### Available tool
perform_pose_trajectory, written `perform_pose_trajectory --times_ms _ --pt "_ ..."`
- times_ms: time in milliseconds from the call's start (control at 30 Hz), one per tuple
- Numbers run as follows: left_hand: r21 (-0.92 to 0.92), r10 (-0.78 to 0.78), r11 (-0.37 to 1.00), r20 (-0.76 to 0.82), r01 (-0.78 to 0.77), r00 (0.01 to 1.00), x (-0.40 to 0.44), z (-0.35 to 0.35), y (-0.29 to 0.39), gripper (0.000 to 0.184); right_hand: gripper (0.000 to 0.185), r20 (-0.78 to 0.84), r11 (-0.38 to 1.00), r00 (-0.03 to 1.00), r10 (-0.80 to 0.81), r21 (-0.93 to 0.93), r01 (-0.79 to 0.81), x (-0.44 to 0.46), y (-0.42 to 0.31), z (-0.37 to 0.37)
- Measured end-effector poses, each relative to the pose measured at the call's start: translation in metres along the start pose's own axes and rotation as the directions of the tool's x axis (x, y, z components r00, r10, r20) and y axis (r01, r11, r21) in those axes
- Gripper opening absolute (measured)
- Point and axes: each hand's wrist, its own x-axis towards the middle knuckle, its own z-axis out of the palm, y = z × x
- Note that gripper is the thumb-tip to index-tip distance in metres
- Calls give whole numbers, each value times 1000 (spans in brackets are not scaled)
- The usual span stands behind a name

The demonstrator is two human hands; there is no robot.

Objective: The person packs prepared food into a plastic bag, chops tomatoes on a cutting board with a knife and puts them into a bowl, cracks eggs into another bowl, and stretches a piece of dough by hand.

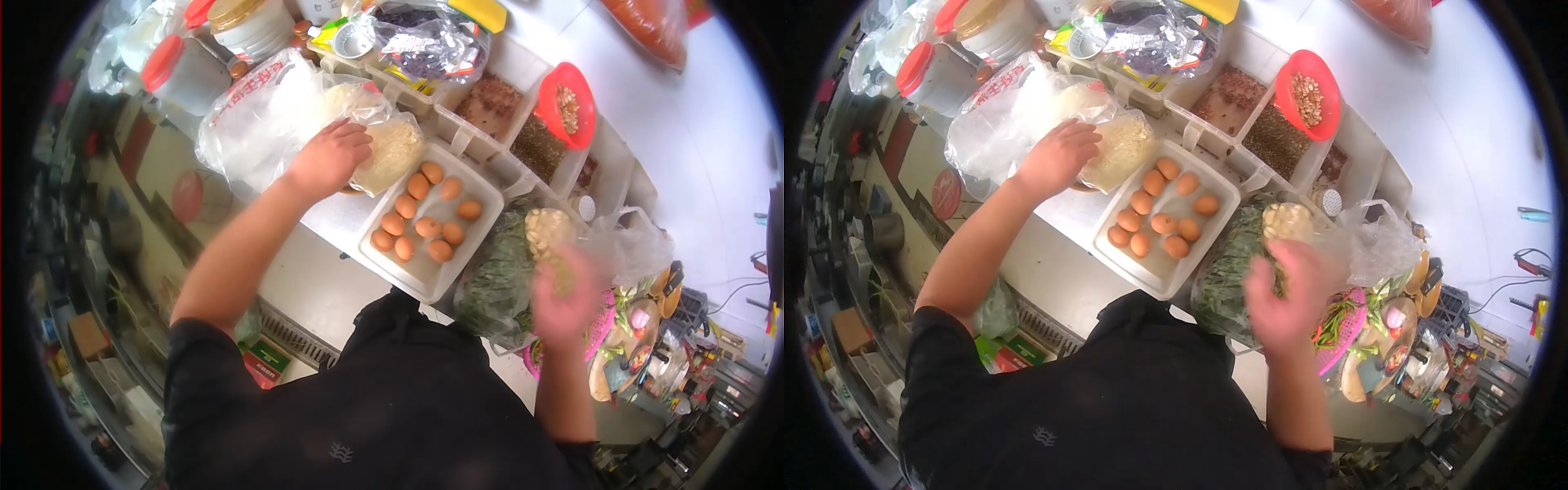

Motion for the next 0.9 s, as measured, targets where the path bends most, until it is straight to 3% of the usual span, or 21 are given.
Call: perform_pose_trajectory --times_ms 33,67,100,133,167,200,267,400,467,500,533,600,633,700,733,767,800,833,900 --pt "-32 -11 999 -3 11 1000 0 3 -5 15 32 202 973 970 137 154 -170 13 1 36" --pt "-65 -22 998 -6 22 1000 -1 4 -8 17 34 326 972 926 192 70 -226 23 6 69" --pt "-62 -24 998 -3 24 1000 -1 4 -7 17 33 406 989 901 151 -64 -136 24 22 102" --pt "-98 -28 995 -50 23 998 0 2 -2 18 32 455 973 865 211 -185 -141 28 31 131" --pt "-132 -35 991 -97 22 995 0 0 2 20 31 495 944 824 275 -301 -135 33 36 156" --pt "-127 -38 991 -92 26 995 0 -5 6 20 31 497 946 824 271 -294 -134 39 37 174" --pt "-240 -135 965 -128 101 983 -6 -16 20 22 35 590 890 710 383 -441 -114 44 39 202" --pt "-164 -78 986 -271 34 960 -22 -29 41 22 30 581 872 734 351 -488 -30 34 64 220" --pt "-175 -150 980 -343 94 927 -27 -38 61 24 29 603 945 753 264 -317 -78 29 73 212" --pt "-190 -214 971 -411 147 886 -28 -41 71 25 29 604 945 751 266 -319 -79 30 74 204" --pt "-211 -239 965 -473 155 848 -31 -38 78 27 32 593 926 713 373 -192 -325 34 71 189" --pt "-271 -265 952 -487 145 832 -39 -26 91 27 38 602 694 612 512 129 -708 42 64 154" --pt "-327 -292 935 -497 136 817 -42 -19 99 27 40 618 498 565 547 303 -813 43 59 135" --pt "-514 -358 845 -346 144 867 -39 0 120 23 37 584 241 570 578 545 -803 36 60 98" --pt "-495 -298 862 -324 108 898 -34 11 128 21 37 574 244 572 586 548 -800 31 61 80" --pt "-499 -287 862 -328 93 900 -26 25 135 21 38 576 93 564 592 646 -757 26 61 64" --pt "-537 -330 818 -142 207 933 -15 41 141 20 39 576 -60 557 598 725 -686 19 60 52" --pt "-548 -355 771 51 323 933 -4 58 148 20 39 563 -56 557 611 733 -678 11 59 43" --pt "-512 -378 777 84 365 922 31 91 155 22 42 580 -119 538 612 740 -662 -4 54 28"
